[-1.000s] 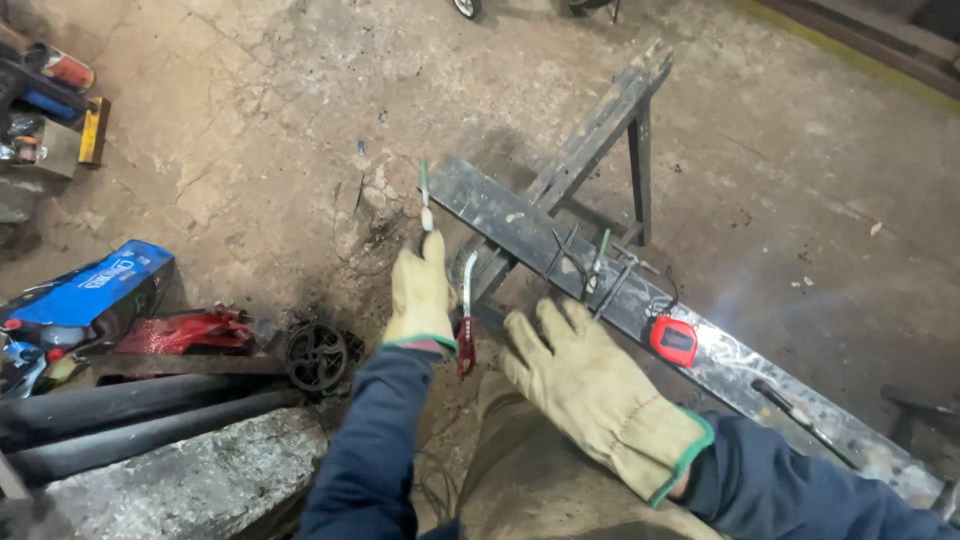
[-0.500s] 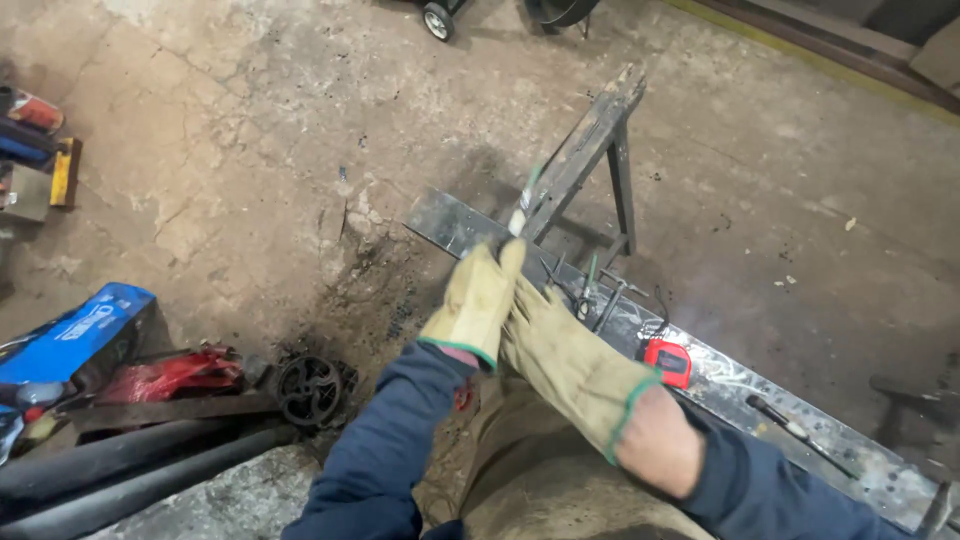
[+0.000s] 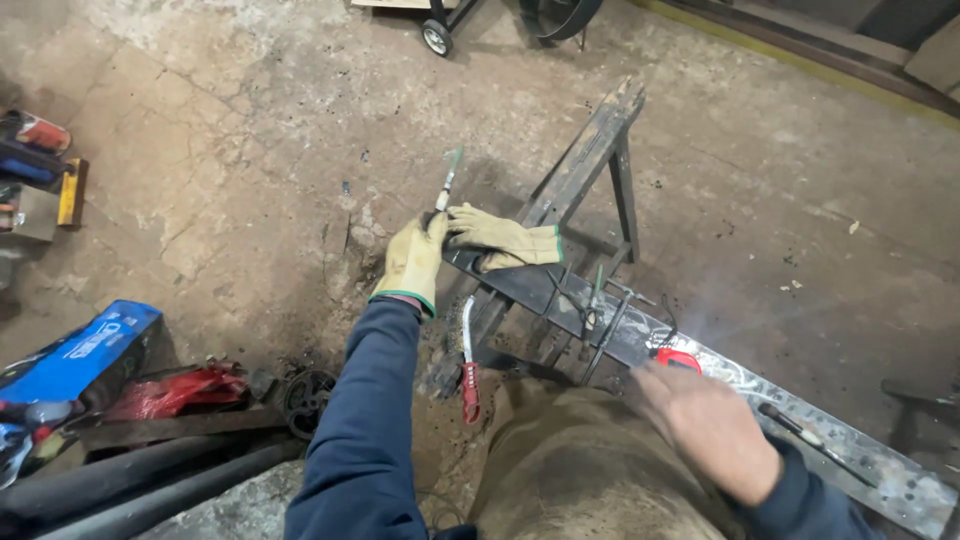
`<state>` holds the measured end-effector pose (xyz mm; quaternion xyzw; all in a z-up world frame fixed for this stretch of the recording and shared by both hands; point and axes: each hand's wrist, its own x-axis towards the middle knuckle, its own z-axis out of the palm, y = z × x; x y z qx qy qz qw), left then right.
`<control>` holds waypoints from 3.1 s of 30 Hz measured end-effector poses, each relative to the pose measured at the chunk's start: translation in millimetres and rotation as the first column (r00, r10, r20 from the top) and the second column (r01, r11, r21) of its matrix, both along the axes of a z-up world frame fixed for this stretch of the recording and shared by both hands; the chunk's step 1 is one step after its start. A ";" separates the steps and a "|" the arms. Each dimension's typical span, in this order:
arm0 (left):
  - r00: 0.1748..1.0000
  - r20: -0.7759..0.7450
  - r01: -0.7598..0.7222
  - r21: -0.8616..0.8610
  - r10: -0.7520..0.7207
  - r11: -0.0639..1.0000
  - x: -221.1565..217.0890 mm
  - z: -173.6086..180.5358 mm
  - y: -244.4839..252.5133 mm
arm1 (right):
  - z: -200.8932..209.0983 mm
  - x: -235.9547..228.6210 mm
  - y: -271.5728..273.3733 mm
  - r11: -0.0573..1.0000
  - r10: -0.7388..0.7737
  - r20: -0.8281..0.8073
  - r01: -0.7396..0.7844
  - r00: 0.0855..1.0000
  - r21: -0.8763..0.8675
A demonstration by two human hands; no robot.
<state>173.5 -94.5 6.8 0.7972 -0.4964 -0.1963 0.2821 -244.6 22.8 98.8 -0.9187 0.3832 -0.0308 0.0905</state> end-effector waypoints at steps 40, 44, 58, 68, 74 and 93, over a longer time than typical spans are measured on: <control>-0.363 -0.932 0.266 -0.093 0.011 0.959 -209.4 68.2 218.2 | -48.4 18.8 -0.6 0.339 -0.722 0.516 -0.413 0.462 0.845; -0.339 -0.941 0.286 -0.094 0.009 0.954 -211.6 76.6 219.5 | -60.8 13.4 3.4 0.333 -0.694 0.538 -0.449 0.479 0.829; -0.488 -0.873 0.275 -0.140 0.012 0.951 -212.1 63.8 221.3 | -42.9 13.2 5.2 0.465 -0.690 0.538 -0.273 0.484 0.842; 0.035 -0.990 0.312 -0.122 -0.139 0.942 -216.4 87.3 212.6 | -12.3 17.9 11.2 0.707 -0.573 0.627 -0.069 0.528 0.704; 0.129 -0.987 0.282 -0.053 -0.092 0.958 -220.8 80.5 212.3 | -22.4 22.4 13.2 0.726 -0.571 0.580 0.027 0.581 0.687; -0.428 -0.904 0.259 -0.124 -0.001 0.958 -210.3 69.3 217.0 | -23.2 23.4 0.0 0.200 -0.804 0.411 -0.456 0.429 0.867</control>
